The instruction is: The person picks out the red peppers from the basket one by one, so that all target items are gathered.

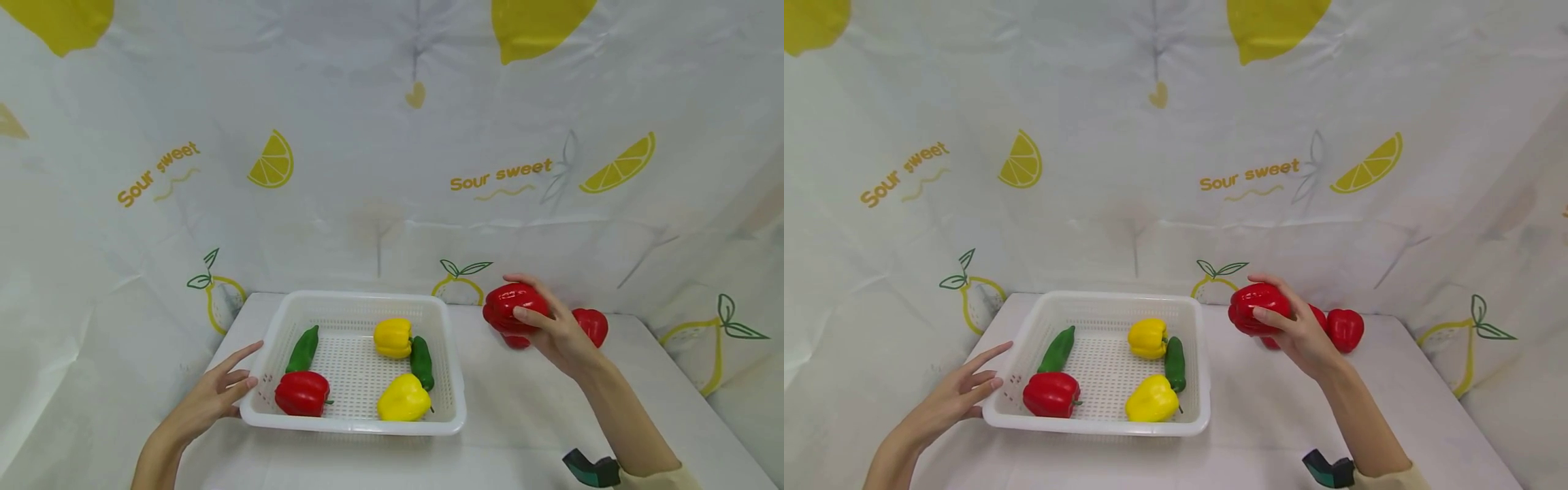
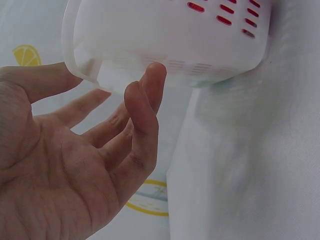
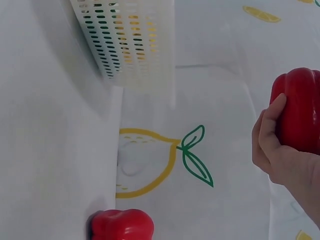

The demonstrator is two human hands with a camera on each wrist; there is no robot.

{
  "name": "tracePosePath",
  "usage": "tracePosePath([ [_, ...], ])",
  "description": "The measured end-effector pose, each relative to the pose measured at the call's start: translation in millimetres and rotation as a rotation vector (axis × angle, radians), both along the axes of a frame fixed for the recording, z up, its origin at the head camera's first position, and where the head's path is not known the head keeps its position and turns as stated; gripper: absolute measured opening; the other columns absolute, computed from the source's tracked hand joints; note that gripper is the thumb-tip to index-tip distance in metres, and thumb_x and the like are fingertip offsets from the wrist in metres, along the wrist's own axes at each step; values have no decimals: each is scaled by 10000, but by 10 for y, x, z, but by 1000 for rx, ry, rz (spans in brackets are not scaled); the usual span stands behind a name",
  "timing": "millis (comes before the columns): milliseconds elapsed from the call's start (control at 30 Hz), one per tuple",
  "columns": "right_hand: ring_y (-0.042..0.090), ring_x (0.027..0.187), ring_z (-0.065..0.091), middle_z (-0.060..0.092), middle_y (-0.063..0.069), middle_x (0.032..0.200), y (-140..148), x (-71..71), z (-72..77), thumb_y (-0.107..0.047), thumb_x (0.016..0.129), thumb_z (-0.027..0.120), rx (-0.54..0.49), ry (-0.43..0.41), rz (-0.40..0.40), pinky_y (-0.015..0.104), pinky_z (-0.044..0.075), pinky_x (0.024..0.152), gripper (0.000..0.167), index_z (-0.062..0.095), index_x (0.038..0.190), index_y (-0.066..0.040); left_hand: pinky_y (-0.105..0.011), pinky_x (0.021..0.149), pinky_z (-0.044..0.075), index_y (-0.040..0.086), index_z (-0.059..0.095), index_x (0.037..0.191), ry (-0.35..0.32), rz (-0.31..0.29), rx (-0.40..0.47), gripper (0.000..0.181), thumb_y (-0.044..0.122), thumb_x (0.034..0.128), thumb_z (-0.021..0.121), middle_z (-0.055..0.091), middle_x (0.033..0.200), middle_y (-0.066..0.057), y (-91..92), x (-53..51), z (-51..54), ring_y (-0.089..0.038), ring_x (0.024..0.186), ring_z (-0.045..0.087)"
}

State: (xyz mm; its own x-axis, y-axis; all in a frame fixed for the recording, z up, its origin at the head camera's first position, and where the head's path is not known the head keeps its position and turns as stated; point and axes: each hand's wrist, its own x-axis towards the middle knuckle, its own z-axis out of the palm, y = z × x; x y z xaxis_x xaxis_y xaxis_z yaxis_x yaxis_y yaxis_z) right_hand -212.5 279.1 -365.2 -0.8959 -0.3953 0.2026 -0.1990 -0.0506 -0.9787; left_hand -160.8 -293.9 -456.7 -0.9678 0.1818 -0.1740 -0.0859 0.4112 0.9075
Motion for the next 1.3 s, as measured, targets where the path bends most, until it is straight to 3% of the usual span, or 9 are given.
tracePosePath([
  [367,114,1369,539,501,-42,1505,77,9,-38,68,1033,483,-58,1,0,288,636,1014,651,379,1581,-269,-423,827,700,200,283,1725,-4,-5,5,773,313,1058,658,502,1593,-353,-9,-11,-11,-295,1239,699],
  [667,142,1444,487,440,-52,1599,137,-22,-70,-28,1041,349,-175,-58,95,365,612,1081,651,343,1639,-286,-420,821,700,198,283,1725,-2,1,-6,770,317,1061,654,493,1602,-357,-2,-6,-5,-309,1248,703],
  [767,135,1429,497,458,-63,1573,150,-12,-75,-38,1057,349,-171,-73,60,352,617,1068,620,343,1618,-304,-422,822,700,199,281,1726,-6,2,-10,770,322,1063,652,488,1605,-360,0,-2,-2,-312,1250,705],
  [867,126,1388,500,478,-71,1521,154,2,-90,-10,1064,452,-103,-76,-51,316,637,1015,612,368,1584,-321,-422,822,700,195,276,1727,-11,2,-9,771,321,1065,651,490,1601,-363,-2,-1,-3,-307,1241,708],
  [1033,127,1328,476,479,-109,1455,179,26,-134,-7,963,720,157,-30,-238,275,658,910,773,364,1563,-339,-423,821,700,190,269,1729,-15,-4,3,777,317,1065,651,502,1590,-362,-8,-7,-9,-287,1216,715],
  [1167,88,1306,462,470,-166,1432,242,51,-172,-68,887,839,348,62,-306,260,654,869,898,344,1593,-319,-423,816,701,182,265,1729,-15,-10,16,776,304,1067,652,518,1574,-362,-13,-14,-14,-282,1196,722],
  [1300,47,1296,474,479,-177,1428,308,74,-203,-60,833,877,407,142,-304,264,658,843,935,365,1595,-238,-422,814,701,179,264,1729,-12,-16,23,772,298,1070,650,522,1570,-363,-16,-19,-13,-285,1196,722],
])
